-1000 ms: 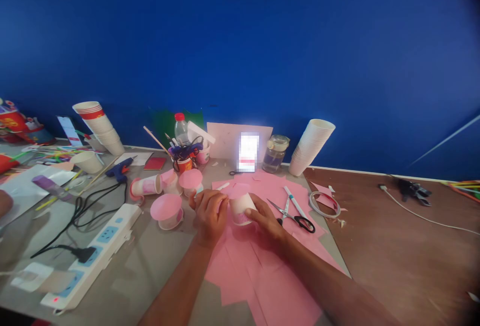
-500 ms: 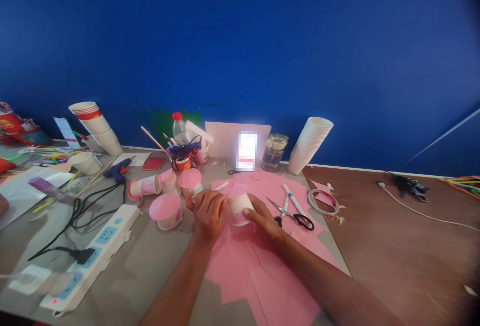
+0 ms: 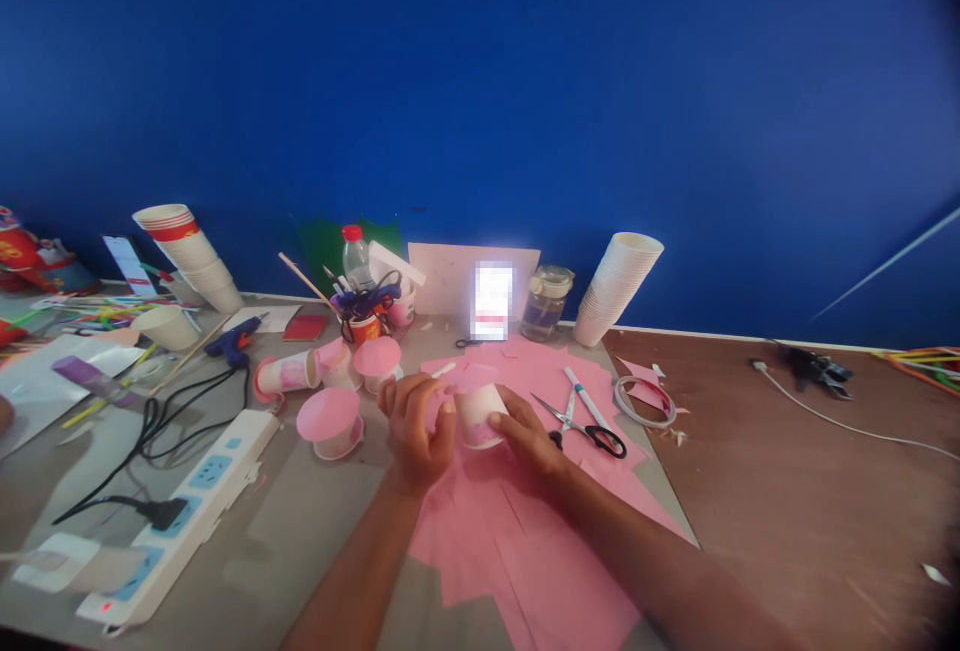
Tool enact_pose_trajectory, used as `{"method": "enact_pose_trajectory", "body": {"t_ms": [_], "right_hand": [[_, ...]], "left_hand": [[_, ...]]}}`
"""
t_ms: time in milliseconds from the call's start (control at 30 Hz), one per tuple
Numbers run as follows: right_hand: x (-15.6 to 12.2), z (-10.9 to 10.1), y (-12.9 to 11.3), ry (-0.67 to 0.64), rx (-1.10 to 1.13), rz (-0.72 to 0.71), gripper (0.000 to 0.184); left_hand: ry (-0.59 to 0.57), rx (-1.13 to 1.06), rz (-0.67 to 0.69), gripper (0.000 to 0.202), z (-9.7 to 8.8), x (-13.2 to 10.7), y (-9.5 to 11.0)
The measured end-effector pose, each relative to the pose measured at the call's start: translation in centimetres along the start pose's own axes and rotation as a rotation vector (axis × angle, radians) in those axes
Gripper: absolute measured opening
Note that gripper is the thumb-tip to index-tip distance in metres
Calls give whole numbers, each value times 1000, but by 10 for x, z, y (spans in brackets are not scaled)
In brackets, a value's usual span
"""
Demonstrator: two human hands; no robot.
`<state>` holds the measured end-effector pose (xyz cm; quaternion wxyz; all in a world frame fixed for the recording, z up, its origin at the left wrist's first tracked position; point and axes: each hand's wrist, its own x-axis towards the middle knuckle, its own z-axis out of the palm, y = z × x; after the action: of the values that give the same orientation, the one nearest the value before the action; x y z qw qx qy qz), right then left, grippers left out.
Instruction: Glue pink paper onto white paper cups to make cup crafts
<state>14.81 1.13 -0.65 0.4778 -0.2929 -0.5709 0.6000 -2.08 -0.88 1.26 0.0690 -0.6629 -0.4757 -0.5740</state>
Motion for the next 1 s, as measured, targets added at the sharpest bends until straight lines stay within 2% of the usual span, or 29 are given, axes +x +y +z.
{"method": "enact_pose_trajectory", "body": {"t_ms": [67,233,300,400,600,767,1000], "right_hand": [[0,1,-1,-15,44,10,40],[-1,5,-8,-97,110,69,39],[-1,7,-10,-112,102,92,37],[-3,10,-11,-116,130,120,35],[-7,16,-13,-89,216,243,31],[-6,20,-14,-11,302,342,27],[-3,25,-12,64,411,403,23]], "left_hand": [[-12,-209,-174,27,2,1,-1],[-44,-905,-764,47,11,6,-1],[-110,-1100,-890,54,12,8,1],[-206,-1183,-933,58,8,11,3],[-303,-1110,-863,46,4,10,0],[-339,-1010,-862,47,6,9,-2],[-338,-931,-891,48,10,5,-4]]}}
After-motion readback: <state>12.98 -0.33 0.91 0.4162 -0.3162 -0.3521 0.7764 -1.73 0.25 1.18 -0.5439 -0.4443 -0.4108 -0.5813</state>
